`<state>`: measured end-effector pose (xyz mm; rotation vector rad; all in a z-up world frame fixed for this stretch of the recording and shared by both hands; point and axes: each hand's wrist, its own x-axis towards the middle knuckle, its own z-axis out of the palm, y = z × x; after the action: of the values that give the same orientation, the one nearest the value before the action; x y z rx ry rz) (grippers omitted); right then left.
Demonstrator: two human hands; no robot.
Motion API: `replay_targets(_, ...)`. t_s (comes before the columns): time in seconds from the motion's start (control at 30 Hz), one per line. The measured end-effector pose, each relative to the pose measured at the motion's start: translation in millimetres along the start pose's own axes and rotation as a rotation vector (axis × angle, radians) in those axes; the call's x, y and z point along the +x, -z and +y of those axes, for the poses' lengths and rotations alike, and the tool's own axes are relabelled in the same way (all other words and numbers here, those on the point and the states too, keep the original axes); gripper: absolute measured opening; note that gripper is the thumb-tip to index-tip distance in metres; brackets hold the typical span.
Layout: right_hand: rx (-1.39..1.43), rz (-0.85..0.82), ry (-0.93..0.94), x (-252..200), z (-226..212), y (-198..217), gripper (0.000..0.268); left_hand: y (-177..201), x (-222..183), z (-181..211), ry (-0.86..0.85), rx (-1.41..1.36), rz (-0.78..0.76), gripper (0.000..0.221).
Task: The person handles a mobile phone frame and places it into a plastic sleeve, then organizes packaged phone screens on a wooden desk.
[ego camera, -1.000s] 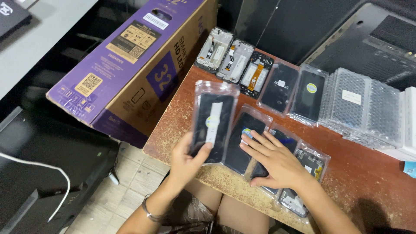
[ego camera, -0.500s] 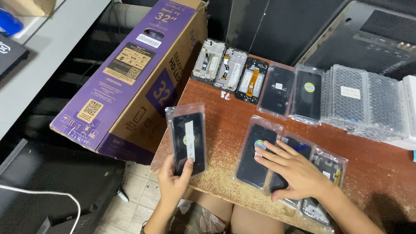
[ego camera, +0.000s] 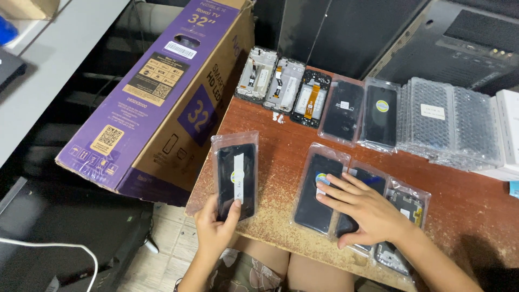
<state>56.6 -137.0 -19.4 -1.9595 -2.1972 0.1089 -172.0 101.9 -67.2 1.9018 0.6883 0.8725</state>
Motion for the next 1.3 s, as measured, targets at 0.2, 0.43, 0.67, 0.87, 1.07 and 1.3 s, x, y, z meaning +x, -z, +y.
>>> replay_targets(0.2, 0.09, 0.175, -0.042, 7.2, -1.7, 3.6, 0.078, -0.4, -3.0, -5.8, 0.009, 0.006, 0.013, 0.023)
replay_targets(0.43, -0.33, 0.369, -0.333, 42.6, 39.0, 21.0, 0.041, -0.9, -5.0, -11.3, -0.042, -0.017, 0.015, 0.024)
replay_targets(0.67, -0.619, 0.096, -0.533, 44.4, 99.8, -6.8, 0.073, 2.3, -5.6, -15.5, -0.047, 0.006, 0.027, 0.023)
replay_targets(0.87, -0.873, 0.144, -0.405, 48.2, 94.1, -7.2, 0.055, 2.0, -5.0, -13.7, -0.113, -0.042, 0.026, 0.024)
replay_targets(1.07, -0.913, 0.218, -0.28, 47.7, 94.2, -13.5, 0.046, 2.5, -5.3, -14.0, -0.125, -0.087, 0.019, 0.022)
replay_targets(1.3, -0.897, 0.368, -0.167, 50.9, 91.4, -5.6, 0.02, 3.5, -5.6, -12.6, -0.111, -0.079, 0.003, 0.021)
